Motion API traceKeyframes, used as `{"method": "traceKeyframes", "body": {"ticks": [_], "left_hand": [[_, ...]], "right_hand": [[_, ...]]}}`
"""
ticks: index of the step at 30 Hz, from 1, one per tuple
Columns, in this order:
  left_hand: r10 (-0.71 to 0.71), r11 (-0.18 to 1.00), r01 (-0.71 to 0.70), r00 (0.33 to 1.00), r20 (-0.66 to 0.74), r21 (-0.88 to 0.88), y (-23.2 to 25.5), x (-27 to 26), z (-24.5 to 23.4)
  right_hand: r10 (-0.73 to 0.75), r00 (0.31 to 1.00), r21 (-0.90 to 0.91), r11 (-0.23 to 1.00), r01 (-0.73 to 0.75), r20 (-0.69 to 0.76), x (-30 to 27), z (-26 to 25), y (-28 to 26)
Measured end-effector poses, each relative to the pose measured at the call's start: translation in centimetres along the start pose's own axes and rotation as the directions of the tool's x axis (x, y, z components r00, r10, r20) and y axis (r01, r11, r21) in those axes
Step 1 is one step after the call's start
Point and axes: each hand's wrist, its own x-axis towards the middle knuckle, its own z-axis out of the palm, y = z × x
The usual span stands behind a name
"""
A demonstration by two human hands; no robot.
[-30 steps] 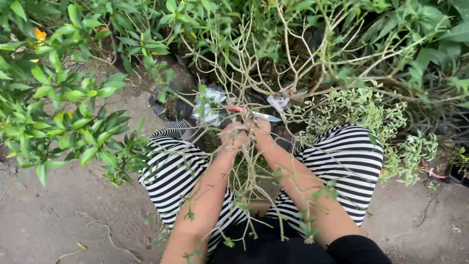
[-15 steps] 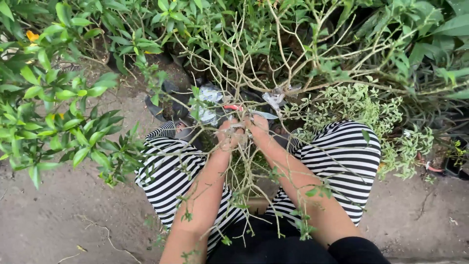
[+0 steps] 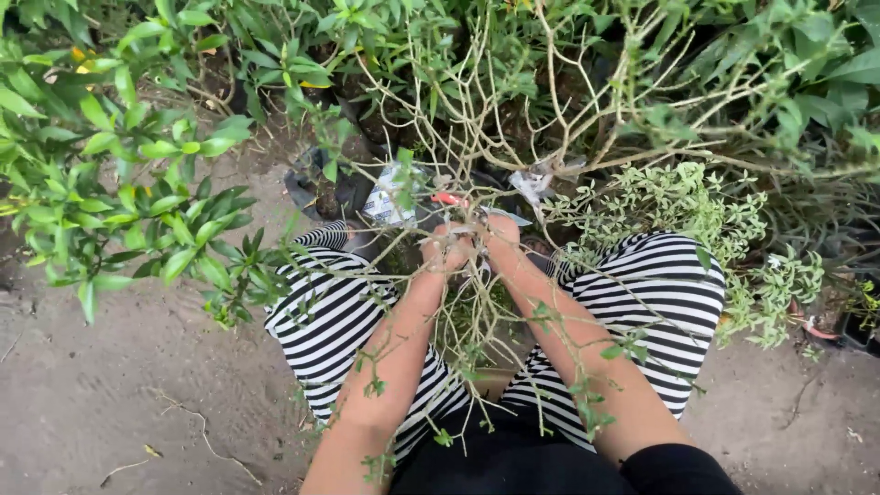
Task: Preparing a plant branch for marcotting by wrapping it with plastic and tying it securely.
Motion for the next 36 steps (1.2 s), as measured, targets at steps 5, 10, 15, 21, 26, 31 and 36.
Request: {"method": "traceKeyframes", "body": {"ticks": [5, 10, 15, 21, 26, 31, 36], "left_hand": [[0.035, 0.981, -0.047, 0.997, 0.068, 0.188, -2.0, 1.8, 1.5], [-0.026, 0.999, 0.027, 0.998, 0.058, -0.018, 0.6, -0.2, 0.1], [0.03, 0.999, -0.027, 0.998, -0.06, 0.045, -0.9, 0.4, 1.1], [0.181, 0.971, -0.172, 0.983, -0.041, 0.165, -2.3, 2.1, 2.0], [-0.04, 0.97, 0.035, 0.999, 0.019, 0.242, 1.6, 0.3, -0.9], [0.005, 0.99, 0.01, 0.994, -0.108, 0.139, -2.1, 0.7, 1.0], [0.061, 0.984, -0.09, 0.981, -0.186, -0.153, -4.1, 1.4, 2.8]], "right_hand": [[0.233, 0.94, 0.37, 0.874, -0.315, 0.248, -1.6, -5.0, -3.1], [0.046, 0.988, 0.399, 0.917, 0.018, -0.149, 2.7, 7.0, 3.5], [0.209, 0.978, 0.034, 0.977, -0.21, 0.01, 2.5, 3.5, 1.4], [0.277, 0.949, 0.166, 0.939, -0.301, 0.152, 0.6, -3.7, -2.1], [0.075, 0.991, 0.016, 0.997, -0.077, 0.115, -0.2, -7.5, -2.1], [0.136, 0.984, 0.409, 0.896, -0.171, 0.115, -0.2, -7.7, 1.1], [0.222, 0.962, 0.708, 0.654, -0.267, 0.157, -0.2, -5.7, 2.6]]}}
